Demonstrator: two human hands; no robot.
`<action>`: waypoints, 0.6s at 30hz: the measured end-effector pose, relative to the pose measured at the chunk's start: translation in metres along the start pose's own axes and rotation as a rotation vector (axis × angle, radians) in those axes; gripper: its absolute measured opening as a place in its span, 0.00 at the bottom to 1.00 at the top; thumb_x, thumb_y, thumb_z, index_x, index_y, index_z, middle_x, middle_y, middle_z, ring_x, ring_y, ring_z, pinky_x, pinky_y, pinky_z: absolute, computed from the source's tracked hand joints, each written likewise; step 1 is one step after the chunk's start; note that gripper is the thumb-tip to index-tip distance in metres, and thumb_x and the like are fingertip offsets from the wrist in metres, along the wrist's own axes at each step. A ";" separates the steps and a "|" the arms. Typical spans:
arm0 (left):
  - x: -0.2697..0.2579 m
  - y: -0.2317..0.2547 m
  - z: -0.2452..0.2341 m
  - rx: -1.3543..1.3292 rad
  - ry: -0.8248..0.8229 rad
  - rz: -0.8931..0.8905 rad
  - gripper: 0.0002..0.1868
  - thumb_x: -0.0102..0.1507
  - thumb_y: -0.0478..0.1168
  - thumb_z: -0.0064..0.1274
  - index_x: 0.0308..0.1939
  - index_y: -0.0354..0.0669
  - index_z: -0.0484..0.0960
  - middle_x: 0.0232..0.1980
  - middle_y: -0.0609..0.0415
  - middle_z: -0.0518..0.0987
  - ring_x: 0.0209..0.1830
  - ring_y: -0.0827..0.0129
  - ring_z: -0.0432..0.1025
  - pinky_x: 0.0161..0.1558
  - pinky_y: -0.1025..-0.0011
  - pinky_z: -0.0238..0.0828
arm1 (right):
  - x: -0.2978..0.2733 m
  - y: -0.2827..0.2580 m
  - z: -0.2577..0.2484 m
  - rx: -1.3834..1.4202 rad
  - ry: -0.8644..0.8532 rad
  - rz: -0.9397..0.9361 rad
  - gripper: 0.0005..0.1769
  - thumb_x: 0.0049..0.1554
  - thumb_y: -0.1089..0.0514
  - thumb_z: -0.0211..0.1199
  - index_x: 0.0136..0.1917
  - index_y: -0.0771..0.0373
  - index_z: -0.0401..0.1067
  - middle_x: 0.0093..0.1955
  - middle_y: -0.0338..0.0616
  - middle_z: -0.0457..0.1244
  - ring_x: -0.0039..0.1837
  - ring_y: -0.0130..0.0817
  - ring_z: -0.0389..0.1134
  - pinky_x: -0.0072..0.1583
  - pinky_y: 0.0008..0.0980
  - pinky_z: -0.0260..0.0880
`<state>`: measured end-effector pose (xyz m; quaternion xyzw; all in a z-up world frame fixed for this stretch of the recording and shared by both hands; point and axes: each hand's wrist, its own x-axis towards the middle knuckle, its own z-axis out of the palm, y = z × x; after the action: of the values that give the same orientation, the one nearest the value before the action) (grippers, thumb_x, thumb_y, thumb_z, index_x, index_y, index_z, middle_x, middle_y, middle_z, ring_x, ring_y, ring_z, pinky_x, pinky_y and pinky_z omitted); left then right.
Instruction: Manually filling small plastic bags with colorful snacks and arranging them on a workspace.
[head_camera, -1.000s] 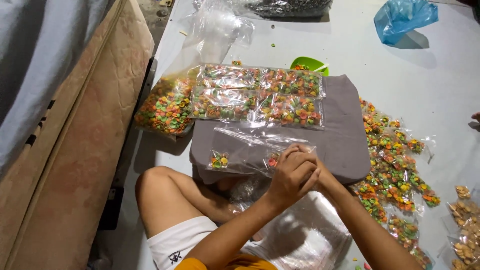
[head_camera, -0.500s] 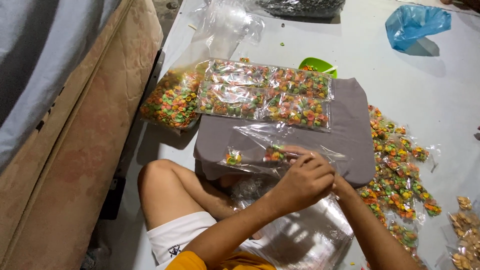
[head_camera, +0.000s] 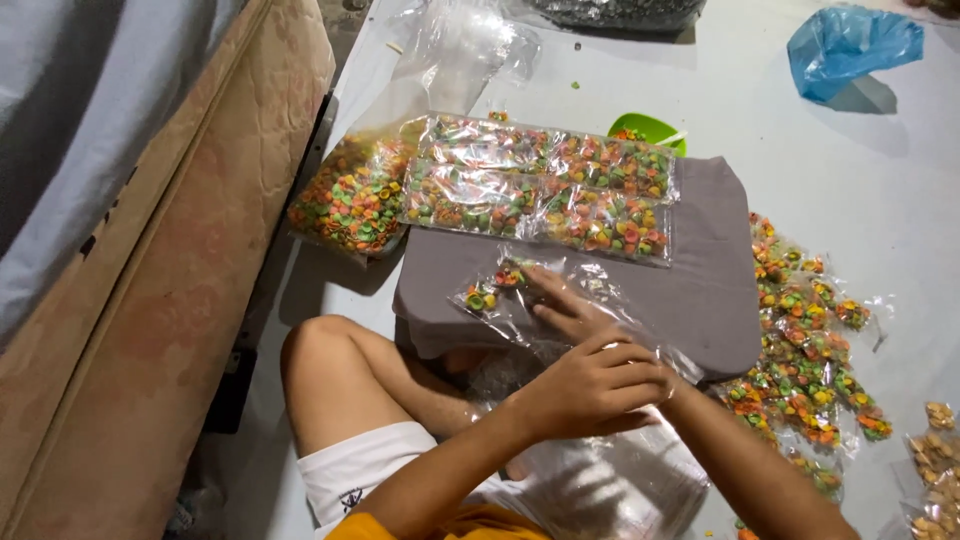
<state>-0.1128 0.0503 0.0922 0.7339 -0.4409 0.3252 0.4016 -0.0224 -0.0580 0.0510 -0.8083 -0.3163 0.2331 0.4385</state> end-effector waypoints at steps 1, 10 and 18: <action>-0.011 -0.009 -0.002 0.003 0.003 0.004 0.12 0.71 0.47 0.47 0.40 0.45 0.78 0.49 0.54 0.81 0.57 0.62 0.75 0.65 0.61 0.68 | 0.008 0.014 0.002 -0.005 0.001 -0.003 0.34 0.67 0.54 0.50 0.83 0.53 0.46 0.83 0.62 0.44 0.79 0.63 0.47 0.76 0.57 0.48; -0.122 -0.088 -0.078 0.442 0.010 -0.568 0.10 0.67 0.42 0.53 0.49 0.44 0.82 0.54 0.49 0.77 0.58 0.52 0.71 0.56 0.54 0.68 | 0.027 0.045 0.021 -0.245 0.176 -0.439 0.43 0.51 0.69 0.59 0.79 0.61 0.55 0.71 0.60 0.57 0.74 0.61 0.58 0.73 0.51 0.56; -0.137 -0.107 -0.078 0.505 -0.130 -0.631 0.11 0.68 0.50 0.54 0.48 0.53 0.81 0.53 0.57 0.78 0.61 0.61 0.72 0.69 0.55 0.60 | 0.018 0.013 0.029 -0.850 0.297 -0.242 0.29 0.62 0.56 0.57 0.76 0.47 0.62 0.78 0.52 0.52 0.77 0.54 0.55 0.72 0.46 0.61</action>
<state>-0.0805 0.2022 -0.0182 0.9277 -0.1251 0.2370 0.2599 -0.0246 -0.0342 0.0238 -0.8981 -0.4097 -0.0886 0.1330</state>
